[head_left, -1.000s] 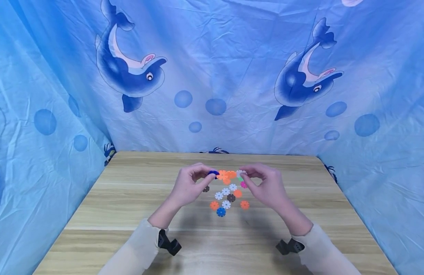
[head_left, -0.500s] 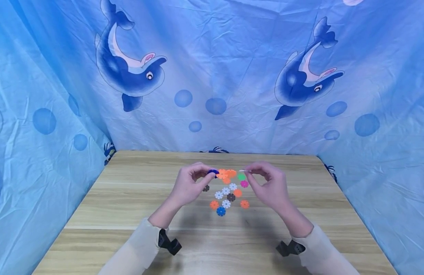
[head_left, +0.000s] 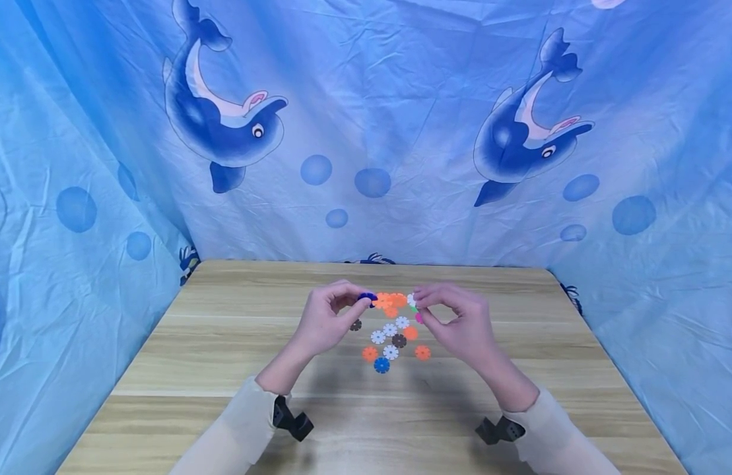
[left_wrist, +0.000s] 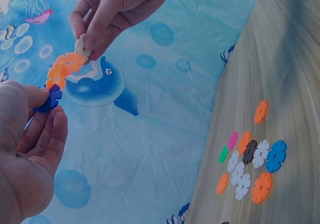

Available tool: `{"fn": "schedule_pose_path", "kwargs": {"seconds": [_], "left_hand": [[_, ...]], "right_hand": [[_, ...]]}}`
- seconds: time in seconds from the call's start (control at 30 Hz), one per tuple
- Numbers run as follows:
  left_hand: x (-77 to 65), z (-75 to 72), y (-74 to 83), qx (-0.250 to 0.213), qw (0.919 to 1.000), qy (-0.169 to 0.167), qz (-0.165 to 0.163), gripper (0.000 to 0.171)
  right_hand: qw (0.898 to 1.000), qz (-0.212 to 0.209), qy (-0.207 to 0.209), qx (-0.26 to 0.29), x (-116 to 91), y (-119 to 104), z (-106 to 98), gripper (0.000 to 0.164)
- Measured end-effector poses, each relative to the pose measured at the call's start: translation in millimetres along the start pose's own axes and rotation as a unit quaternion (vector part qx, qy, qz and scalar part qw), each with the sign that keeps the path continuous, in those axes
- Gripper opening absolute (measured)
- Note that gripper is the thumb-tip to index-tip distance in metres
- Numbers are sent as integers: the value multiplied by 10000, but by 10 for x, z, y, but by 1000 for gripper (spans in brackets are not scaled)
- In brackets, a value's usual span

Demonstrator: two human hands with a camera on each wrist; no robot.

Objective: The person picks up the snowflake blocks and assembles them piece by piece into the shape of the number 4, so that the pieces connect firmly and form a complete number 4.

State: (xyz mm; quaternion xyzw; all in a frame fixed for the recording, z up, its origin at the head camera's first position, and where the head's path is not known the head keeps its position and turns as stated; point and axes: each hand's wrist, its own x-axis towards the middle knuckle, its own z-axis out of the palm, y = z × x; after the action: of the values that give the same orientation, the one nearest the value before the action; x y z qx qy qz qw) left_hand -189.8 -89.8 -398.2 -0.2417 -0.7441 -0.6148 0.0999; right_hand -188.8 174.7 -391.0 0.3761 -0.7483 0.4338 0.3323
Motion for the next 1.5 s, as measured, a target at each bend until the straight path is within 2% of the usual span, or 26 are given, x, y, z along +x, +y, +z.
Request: {"fn": "schedule_pose_path", "kwargs": {"seconds": [0.23,0.5,0.67,0.93,1.07,1.17,1.37,1.5], "left_hand": [[-4,11,-19,25,10000,-8,54,10],[-4,28,-24,-15,9998,-52,172,10],[3,32,-19,-16,9999,-83,109,10],[15,3,-16,-5,9999,-166,-42,10],[12,-8,-28,-62,9994,-351,-28,10],[-2,-24,-27,-94,9992,-376,28,9],[-12,-23,-14,-177,9993,-237,244,8],[-12,7,-15,-248,9993,-154,216,8]], "right_hand": [[9998,-172,11,126,-27,29,10,25],[9998,-106,-70,182,-35,-11,3,26],[9998,-77,-99,161,-22,-13,-16,29],[9979,-411,-185,460,6,22,-34,32],[9959,-640,-143,618,29,28,-45,25],[9952,-734,-222,616,74,13,-54,23],[9942,-890,-449,403,156,-23,-88,33],[9925,-1100,-463,269,161,-11,-101,12]]}}
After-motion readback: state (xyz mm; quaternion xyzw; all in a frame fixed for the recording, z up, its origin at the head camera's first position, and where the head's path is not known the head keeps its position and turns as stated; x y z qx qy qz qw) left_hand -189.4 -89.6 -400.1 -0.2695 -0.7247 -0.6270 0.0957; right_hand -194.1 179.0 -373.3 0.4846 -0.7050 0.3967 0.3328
